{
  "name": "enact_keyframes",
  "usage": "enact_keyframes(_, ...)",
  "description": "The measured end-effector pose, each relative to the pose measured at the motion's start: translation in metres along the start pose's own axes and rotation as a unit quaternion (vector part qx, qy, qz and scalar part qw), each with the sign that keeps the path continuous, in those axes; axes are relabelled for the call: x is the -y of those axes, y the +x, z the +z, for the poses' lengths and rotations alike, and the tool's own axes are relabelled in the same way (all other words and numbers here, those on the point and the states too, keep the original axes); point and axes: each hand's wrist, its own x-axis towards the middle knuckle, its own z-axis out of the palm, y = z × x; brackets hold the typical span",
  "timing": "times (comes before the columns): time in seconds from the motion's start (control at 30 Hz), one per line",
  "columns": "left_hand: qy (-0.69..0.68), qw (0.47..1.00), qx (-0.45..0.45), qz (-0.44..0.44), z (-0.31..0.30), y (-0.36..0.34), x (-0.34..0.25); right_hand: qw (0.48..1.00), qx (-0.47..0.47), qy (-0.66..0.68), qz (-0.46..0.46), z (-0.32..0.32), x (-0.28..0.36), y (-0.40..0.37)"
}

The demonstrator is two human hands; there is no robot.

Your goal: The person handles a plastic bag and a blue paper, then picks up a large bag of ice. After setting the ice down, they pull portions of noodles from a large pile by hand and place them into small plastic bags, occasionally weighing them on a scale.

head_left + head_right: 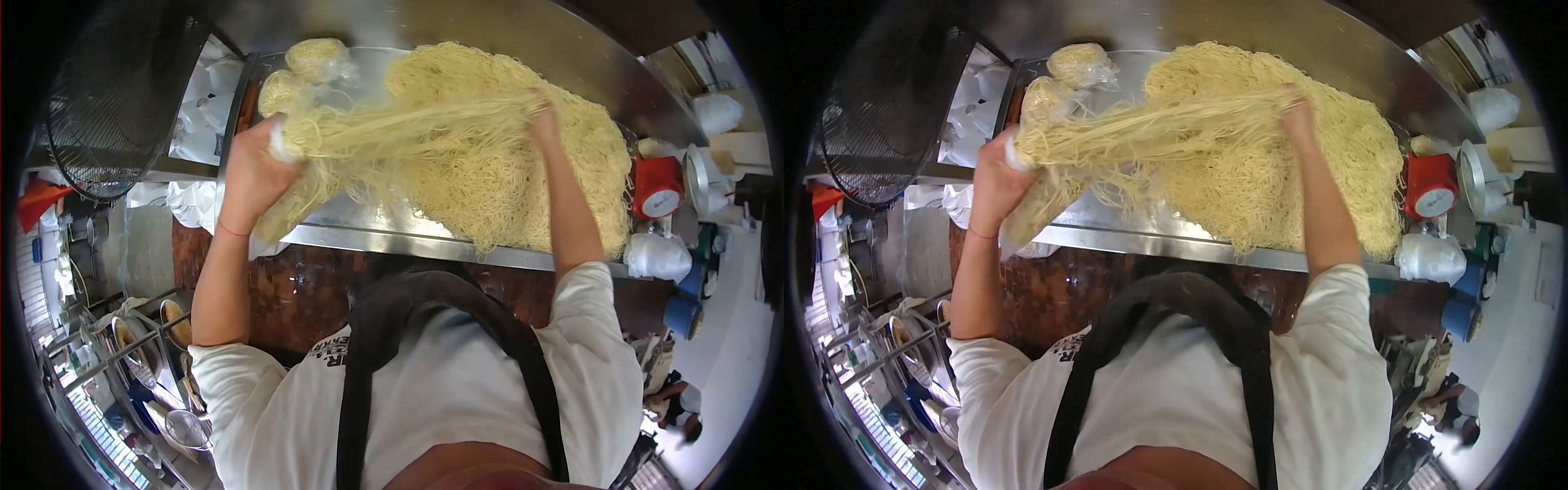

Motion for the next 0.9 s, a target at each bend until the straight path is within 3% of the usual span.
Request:
enact_keyframes(0.03, 0.000, 1.000, 0.002, 0.011, 0.007, 0.000, 0.010, 0.970, -0.057, -0.215, -0.098, -0.019, -0.063, 0.034)
enact_keyframes(0.07, 0.048, 0.998, 0.007, 0.036, 0.015, 0.000, 0.021, 0.973, -0.056, -0.158, 0.157, -0.060, 0.010, 0.043)
enact_keyframes(0.13, 0.140, 0.986, 0.022, 0.086, 0.038, 0.002, 0.052, 0.935, -0.075, -0.331, 0.105, -0.105, -0.020, 0.092)
enact_keyframes(0.2, 0.209, 0.970, 0.030, 0.121, 0.079, -0.001, 0.105, 0.942, 0.051, -0.322, 0.083, -0.136, 0.001, 0.108)
enact_keyframes(0.3, 0.267, 0.961, 0.067, 0.027, 0.162, -0.022, 0.188, 0.803, 0.315, -0.504, -0.044, -0.104, 0.050, 0.112)
enact_keyframes(0.33, 0.264, 0.964, 0.037, 0.018, 0.171, -0.033, 0.182, 0.824, 0.284, -0.490, -0.004, -0.071, 0.068, 0.095)
enact_keyframes(0.37, 0.262, 0.965, 0.004, 0.012, 0.181, -0.047, 0.171, 0.816, 0.286, -0.501, -0.042, -0.034, 0.122, 0.065)
enact_keyframes(0.4, 0.260, 0.965, -0.027, 0.007, 0.190, -0.060, 0.160, 0.873, 0.274, -0.380, -0.134, 0.007, 0.133, 0.034)
enact_keyframes(0.43, 0.230, 0.970, -0.081, 0.010, 0.188, -0.066, 0.139, 0.889, 0.290, -0.281, -0.216, 0.038, 0.159, -0.007)
enact_keyframes(0.47, 0.210, 0.975, -0.064, -0.041, 0.194, -0.074, 0.134, 0.836, 0.403, -0.288, -0.235, 0.068, 0.183, -0.036)
enact_keyframes(0.5, 0.190, 0.976, -0.050, -0.090, 0.199, -0.079, 0.131, 0.816, 0.445, -0.289, -0.229, 0.096, 0.202, -0.062)
enact_keyframes(0.53, 0.170, 0.975, -0.035, -0.137, 0.204, -0.082, 0.131, 0.825, 0.396, -0.223, -0.337, 0.137, 0.171, -0.087)
enact_keyframes(0.57, 0.116, 0.985, -0.069, -0.103, 0.216, -0.085, 0.141, 0.829, 0.356, -0.215, -0.373, 0.175, 0.151, -0.107)
enact_keyframes(0.6, 0.110, 0.984, -0.052, -0.132, 0.223, -0.082, 0.149, 0.831, 0.315, -0.207, -0.409, 0.203, 0.143, -0.116)
enact_keyframes(0.67, 0.095, 0.977, -0.018, -0.191, 0.229, -0.072, 0.154, 0.855, 0.367, -0.138, -0.339, 0.226, 0.150, -0.112)
enact_keyframes(0.7, 0.074, 0.982, -0.068, -0.162, 0.228, -0.068, 0.152, 0.862, 0.392, -0.103, -0.304, 0.238, 0.154, -0.110)
enact_keyframes(0.77, -0.012, 0.980, -0.082, -0.183, 0.209, -0.061, 0.113, 0.900, 0.389, 0.133, -0.146, 0.261, 0.163, -0.115)
enact_keyframes(0.83, -0.082, 0.980, -0.082, -0.160, 0.202, -0.055, 0.079, 0.885, 0.385, 0.259, -0.035, 0.278, 0.158, -0.118)
enact_keyframes(0.9, -0.129, 0.985, -0.067, -0.098, 0.202, -0.053, 0.057, 0.868, 0.403, 0.288, 0.018, 0.298, 0.141, -0.126)
